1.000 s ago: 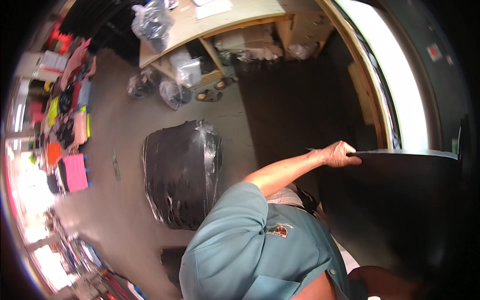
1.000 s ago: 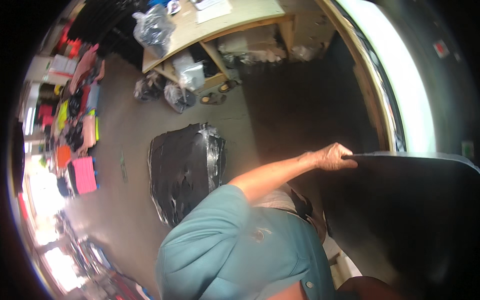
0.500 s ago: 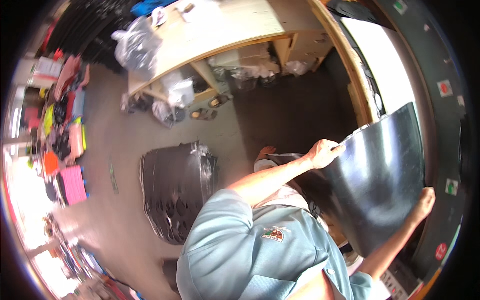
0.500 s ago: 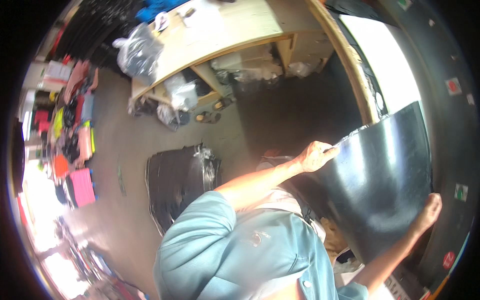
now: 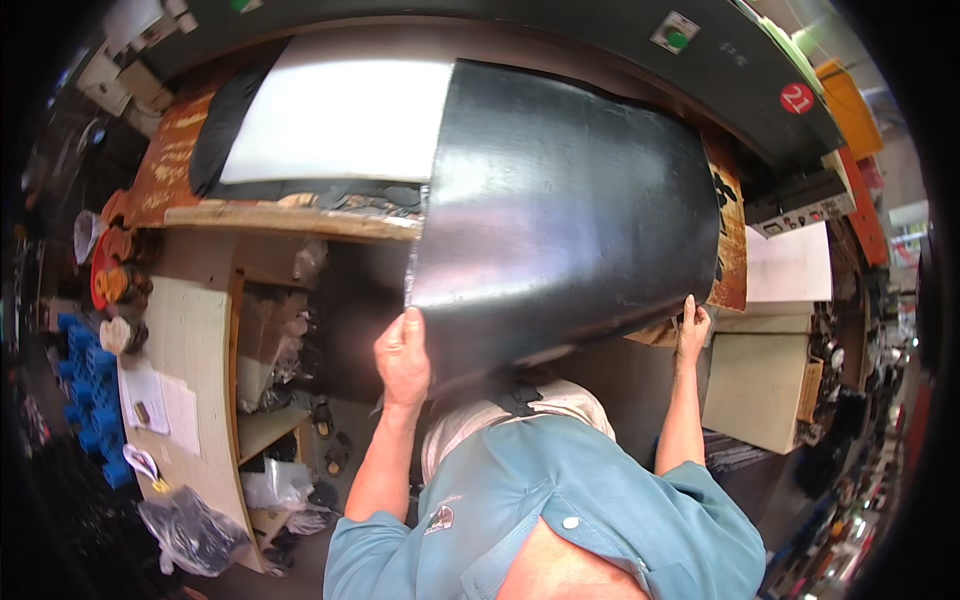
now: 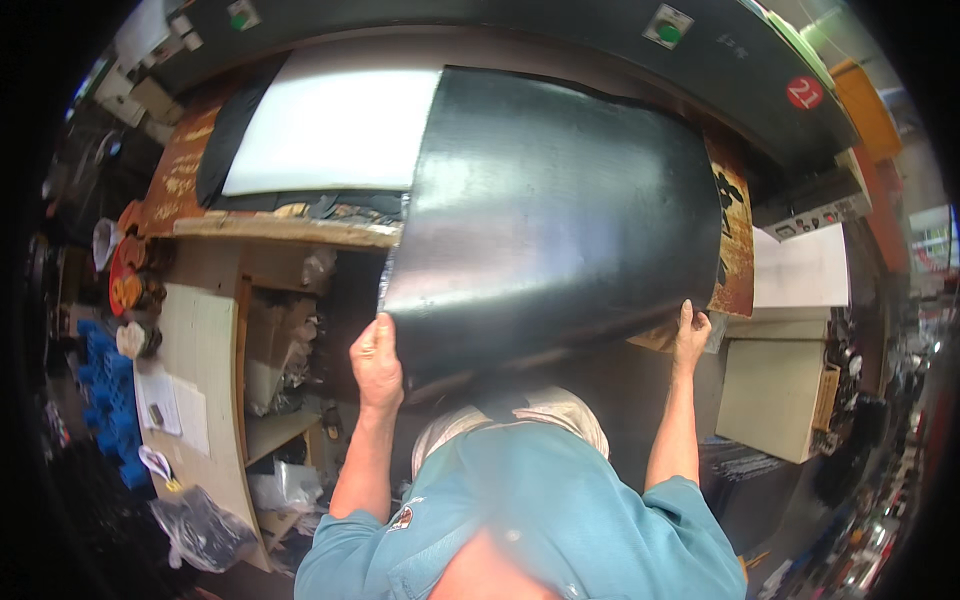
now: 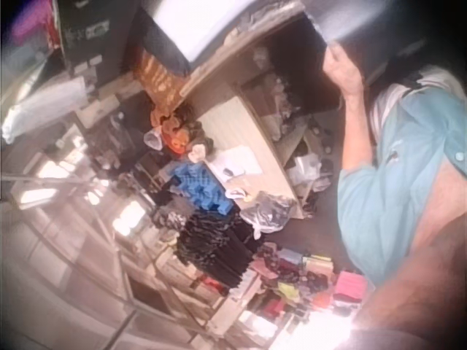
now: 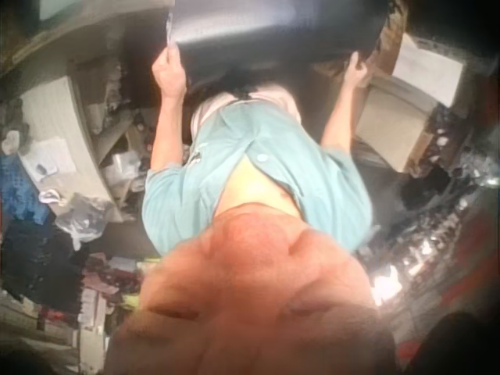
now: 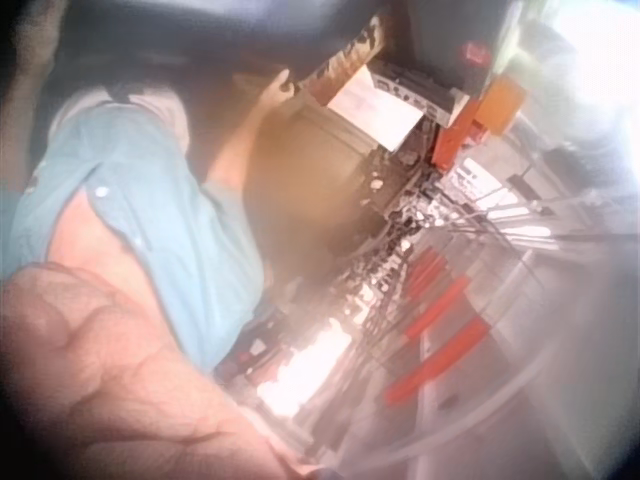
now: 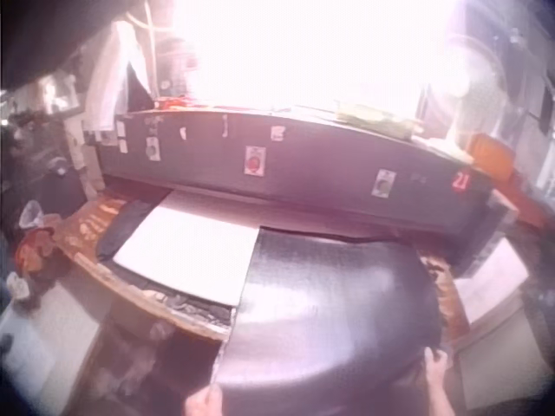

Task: The person uses a wooden-handled die-cutting tool to press and cut multiple black insole-shaped pieces from a sheet of material on a workbench. They repeatedly position the tool, apply pressure, and remove the cut pieces, stacking them on the bench.

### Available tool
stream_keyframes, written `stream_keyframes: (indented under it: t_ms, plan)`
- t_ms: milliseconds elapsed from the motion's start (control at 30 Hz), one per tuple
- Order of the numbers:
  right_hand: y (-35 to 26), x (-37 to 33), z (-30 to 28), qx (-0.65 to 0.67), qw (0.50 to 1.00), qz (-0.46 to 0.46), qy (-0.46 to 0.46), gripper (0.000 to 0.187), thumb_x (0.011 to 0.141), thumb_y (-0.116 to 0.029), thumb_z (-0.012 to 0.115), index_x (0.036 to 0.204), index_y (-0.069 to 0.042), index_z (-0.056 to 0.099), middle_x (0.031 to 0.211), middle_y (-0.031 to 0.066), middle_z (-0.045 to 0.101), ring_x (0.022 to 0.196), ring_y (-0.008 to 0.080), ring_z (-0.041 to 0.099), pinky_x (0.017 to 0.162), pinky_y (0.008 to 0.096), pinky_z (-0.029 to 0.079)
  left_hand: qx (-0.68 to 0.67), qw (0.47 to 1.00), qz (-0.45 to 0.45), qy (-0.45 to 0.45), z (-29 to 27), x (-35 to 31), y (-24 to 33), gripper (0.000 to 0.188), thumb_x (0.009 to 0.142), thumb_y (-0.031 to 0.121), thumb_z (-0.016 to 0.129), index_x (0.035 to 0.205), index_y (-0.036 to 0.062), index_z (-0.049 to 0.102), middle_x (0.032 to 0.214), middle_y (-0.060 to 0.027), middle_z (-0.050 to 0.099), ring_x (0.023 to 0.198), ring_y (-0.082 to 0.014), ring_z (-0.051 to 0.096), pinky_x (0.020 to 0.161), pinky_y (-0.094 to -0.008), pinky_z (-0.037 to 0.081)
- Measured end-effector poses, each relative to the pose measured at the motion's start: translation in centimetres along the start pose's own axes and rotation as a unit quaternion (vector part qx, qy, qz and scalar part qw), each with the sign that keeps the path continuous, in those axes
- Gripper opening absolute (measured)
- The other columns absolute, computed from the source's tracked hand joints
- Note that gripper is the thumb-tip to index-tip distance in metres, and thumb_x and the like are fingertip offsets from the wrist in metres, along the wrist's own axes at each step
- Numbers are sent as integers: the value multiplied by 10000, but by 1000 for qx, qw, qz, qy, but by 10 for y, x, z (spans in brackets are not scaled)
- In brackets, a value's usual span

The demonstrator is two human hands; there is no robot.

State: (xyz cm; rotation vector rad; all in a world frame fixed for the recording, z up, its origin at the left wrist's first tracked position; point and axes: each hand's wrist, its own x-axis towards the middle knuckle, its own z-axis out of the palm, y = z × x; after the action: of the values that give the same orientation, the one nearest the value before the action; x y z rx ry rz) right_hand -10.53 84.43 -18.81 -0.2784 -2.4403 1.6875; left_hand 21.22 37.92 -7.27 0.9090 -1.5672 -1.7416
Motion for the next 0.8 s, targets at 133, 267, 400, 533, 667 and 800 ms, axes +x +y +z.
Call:
stream_keyframes:
  t_ms: [133, 267, 400, 533, 667, 800]
  plan:
    - [-16, -19, 2, 93, 991, 77, -65, 632, 984, -462, 821, 1287, 54, 618, 1198, 96, 682, 1108, 165, 640, 938, 307, 536, -59, 998, -31, 13, 2, 32, 23, 326, 1159, 215, 575, 929, 13, 690, 864, 77, 599, 787, -28, 476, 686, -237, 411]
    - [-85, -43, 8, -141, 990, 6, -24, 363, 991, -307, 831, 1095, 24, 727, 949, 24, 726, 879, 109, 661, 837, 273, 545, 36, 999, 14, 39, -10, 88, 49, 365, 1162, 230, 570, 859, 48, 664, 813, 86, 571, 755, -22, 451, 658, -235, 374]
    - [-172, 0, 56, -54, 994, -77, -57, 426, 951, -306, 865, 1141, 48, 722, 1056, 90, 779, 934, 127, 698, 865, 311, 568, 261, 955, 127, 64, -18, 215, 47, 481, 1159, 289, 550, 861, -74, 654, 750, -15, 583, 723, -129, 479, 659, -361, 431]
    - [-233, 106, 163, -125, 979, -146, -72, 602, 897, -370, 883, 1259, 74, 699, 1141, 172, 786, 1021, 215, 738, 929, 371, 574, 344, 931, 108, 62, 26, 394, 58, 582, 1090, 410, 653, 806, -96, 603, 706, -58, 538, 727, -139, 429, 684, -401, 441]
    - [-263, 196, 247, -274, 932, -203, -122, 633, 887, -481, 824, 1070, 111, 693, 1153, 365, 717, 1127, 487, 706, 962, 523, 564, 463, 856, 217, 76, 128, 452, 71, 622, 1069, 442, 639, 1403, -83, 650, 1402, -301, 674, 1339, -418, 632, 1163, -436, 464]
    - [-251, 208, 216, -262, 902, -298, -170, 637, 1001, -456, 705, 1378, 56, 658, 1376, 243, 666, 1326, 413, 602, 1134, 466, 477, 397, 817, 317, -272, 208, 318, 31, 708, 1083, 405, 623, 1638, 15, 421, 1701, -298, 352, 1613, -401, 303, 1326, -484, 239]
